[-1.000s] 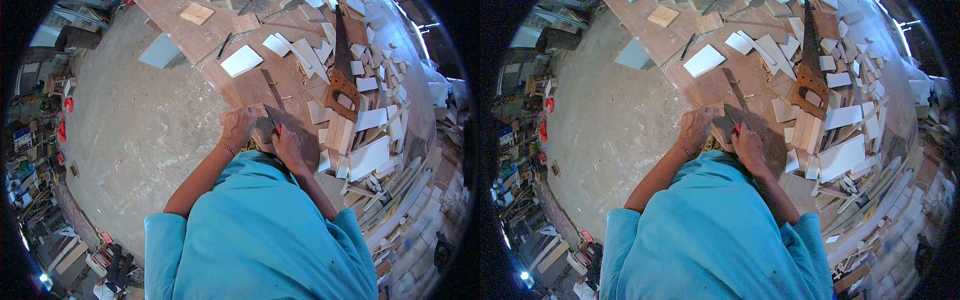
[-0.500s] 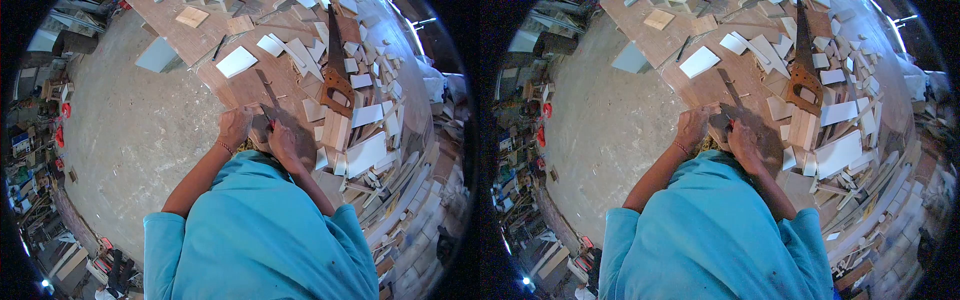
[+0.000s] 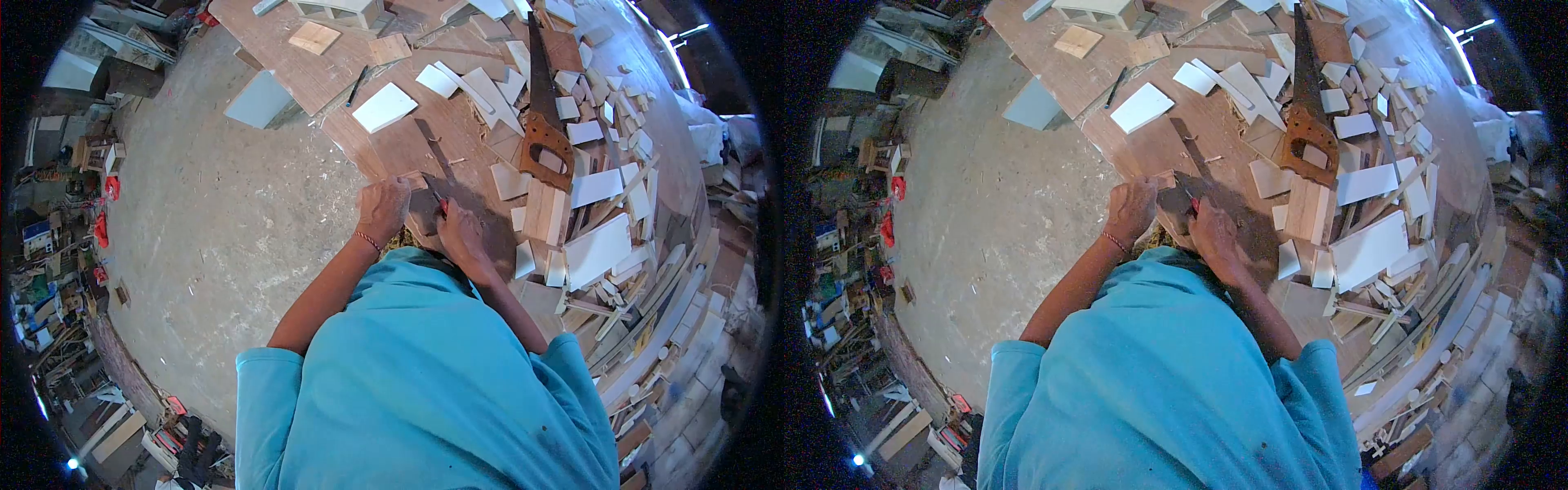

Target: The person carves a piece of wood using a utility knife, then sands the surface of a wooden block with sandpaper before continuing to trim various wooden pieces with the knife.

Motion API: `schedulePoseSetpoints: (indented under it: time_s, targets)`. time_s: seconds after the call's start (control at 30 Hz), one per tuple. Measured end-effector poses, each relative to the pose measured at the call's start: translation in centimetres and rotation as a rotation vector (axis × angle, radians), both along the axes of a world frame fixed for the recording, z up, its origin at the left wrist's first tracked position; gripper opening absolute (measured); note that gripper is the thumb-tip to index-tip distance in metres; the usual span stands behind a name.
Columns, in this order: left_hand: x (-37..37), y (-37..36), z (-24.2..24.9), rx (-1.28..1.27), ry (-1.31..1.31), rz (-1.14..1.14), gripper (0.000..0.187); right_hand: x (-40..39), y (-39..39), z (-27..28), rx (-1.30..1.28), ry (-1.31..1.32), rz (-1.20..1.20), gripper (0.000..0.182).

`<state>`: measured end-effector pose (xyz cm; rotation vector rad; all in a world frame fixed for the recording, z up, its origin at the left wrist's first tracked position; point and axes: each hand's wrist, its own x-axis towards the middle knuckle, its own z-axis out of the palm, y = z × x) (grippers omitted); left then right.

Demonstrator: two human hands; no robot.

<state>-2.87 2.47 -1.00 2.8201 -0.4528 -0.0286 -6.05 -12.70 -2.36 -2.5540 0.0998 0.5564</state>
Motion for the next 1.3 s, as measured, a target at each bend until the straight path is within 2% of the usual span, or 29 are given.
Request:
schedulePoseSetpoints:
  time_s: [0.07,0.13,0.27,0.4,0.43,0.47,0.53,0.6,0.67,0.7,1.0,1.13,1.2,1.3]
  targets:
    - [0.0,0.1,-0.1,-0.036,0.01,0.002,0.007,0.2,0.1,-0.2,-0.003,0.005,-0.002,0.02]
    - [0.1,0.1,-0.5,0.087,0.045,-0.005,0.007,0.2,0.0,-0.3,-0.01,0.012,-0.003,0.021]
    - [0.1,0.0,-0.1,0.07,0.108,0.004,0.008,0.7,0.1,-1.8,-0.053,0.052,0.04,0.019]
    - [-0.1,0.5,0.2,0.009,0.043,-0.016,0.01,-0.3,2.4,-2.8,-0.032,0.121,0.146,0.025]
    - [-0.2,0.4,0.3,-0.02,0.049,-0.031,0.011,-1.2,2.6,-3.3,0.024,-0.007,0.094,0.026]
    - [-0.5,0.4,-0.2,-0.024,0.055,-0.016,0.011,-1.3,2.3,-3.9,0.021,-0.001,0.108,0.026]
    - [-0.7,0.7,-1.1,-0.01,-0.008,-0.032,0.012,-0.7,1.8,-2.9,-0.034,0.158,0.06,0.024]
    - [-0.9,0.5,-1.2,0.027,-0.007,-0.02,0.012,0.1,0.6,-0.9,-0.073,0.192,0.045,0.024]
    - [-0.9,0.3,-1.3,0.055,-0.001,-0.022,0.013,0.2,-0.2,0.1,-0.042,0.079,-0.019,0.023]
    - [-0.9,0.2,-1.2,0.037,0.002,-0.014,0.013,-0.1,-0.3,-0.2,-0.052,-0.054,0.023,0.022]
    - [0.3,0.3,-0.3,0.019,0.071,-0.003,0.012,-0.3,-0.4,-1.2,0.004,-0.096,0.039,0.024]
    - [0.2,0.2,-0.3,0.032,0.116,0.005,0.011,0.4,0.0,-1.4,-0.003,-0.006,0.053,0.024]
    - [0.2,0.3,-0.3,-0.002,0.087,-0.006,0.011,0.9,0.3,-2.3,0.05,0.043,-0.043,0.019]
    - [0.1,0.2,0.0,-0.02,0.058,-0.002,0.009,1.4,0.5,-2.8,0.01,0.105,-0.054,0.021]
